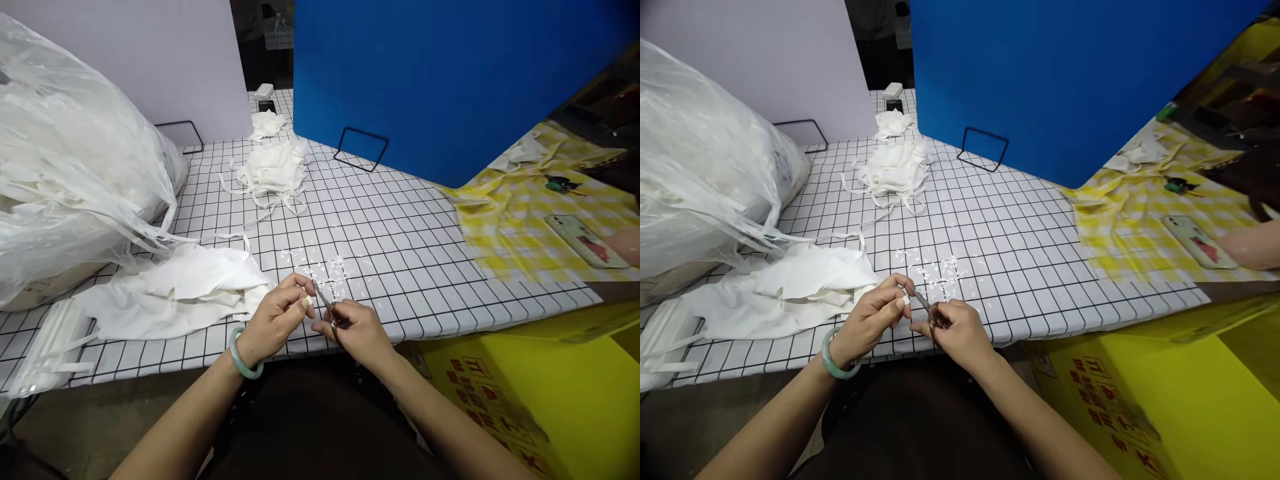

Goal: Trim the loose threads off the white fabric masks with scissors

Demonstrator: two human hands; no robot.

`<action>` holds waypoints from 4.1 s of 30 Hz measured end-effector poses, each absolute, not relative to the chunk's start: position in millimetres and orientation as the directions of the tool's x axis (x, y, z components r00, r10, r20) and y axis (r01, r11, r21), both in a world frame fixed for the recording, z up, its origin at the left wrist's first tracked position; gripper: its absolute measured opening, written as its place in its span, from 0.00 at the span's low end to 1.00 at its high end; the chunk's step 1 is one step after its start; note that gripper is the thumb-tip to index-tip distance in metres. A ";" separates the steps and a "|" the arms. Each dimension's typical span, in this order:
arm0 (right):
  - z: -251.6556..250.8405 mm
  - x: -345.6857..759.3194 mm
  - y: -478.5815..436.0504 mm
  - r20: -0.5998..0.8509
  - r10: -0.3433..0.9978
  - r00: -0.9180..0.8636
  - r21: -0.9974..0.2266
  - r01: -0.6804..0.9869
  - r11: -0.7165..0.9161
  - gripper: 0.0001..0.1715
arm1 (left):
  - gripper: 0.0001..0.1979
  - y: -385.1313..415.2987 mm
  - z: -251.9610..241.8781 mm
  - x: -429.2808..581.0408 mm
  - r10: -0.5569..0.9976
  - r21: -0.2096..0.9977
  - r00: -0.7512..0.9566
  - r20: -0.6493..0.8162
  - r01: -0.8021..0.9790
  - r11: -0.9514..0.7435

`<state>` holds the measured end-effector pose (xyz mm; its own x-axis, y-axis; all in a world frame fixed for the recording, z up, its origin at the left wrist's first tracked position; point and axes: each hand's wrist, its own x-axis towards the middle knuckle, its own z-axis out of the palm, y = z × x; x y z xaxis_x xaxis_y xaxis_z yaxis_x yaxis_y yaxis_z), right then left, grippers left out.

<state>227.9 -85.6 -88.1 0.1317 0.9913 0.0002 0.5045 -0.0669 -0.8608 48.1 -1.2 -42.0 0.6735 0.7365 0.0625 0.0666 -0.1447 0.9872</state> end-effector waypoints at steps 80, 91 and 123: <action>-80.8 153.3 -36.5 -0.071 0.992 0.106 -0.996 -0.070 -0.064 0.21 | 0.11 124.6 -27.9 -3.4 0.564 0.172 0.826 0.000 0.556 -0.813; -106.4 136.4 -9.1 0.014 0.980 0.198 -0.997 -0.074 0.029 0.19 | 0.11 127.2 -23.3 -9.6 0.559 0.228 0.826 -0.066 0.558 -0.798; -37.1 130.7 22.9 -0.060 0.916 -0.397 -0.933 -0.305 -0.193 0.15 | 0.14 -0.3 44.7 -51.8 0.763 0.908 0.638 0.101 0.254 -0.333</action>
<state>130.7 22.9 -37.1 -0.3970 0.9158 -0.0600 -0.3048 -0.1933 -0.9326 -51.8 -0.3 44.7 0.6384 0.7630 0.1011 0.2539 -0.3328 0.9082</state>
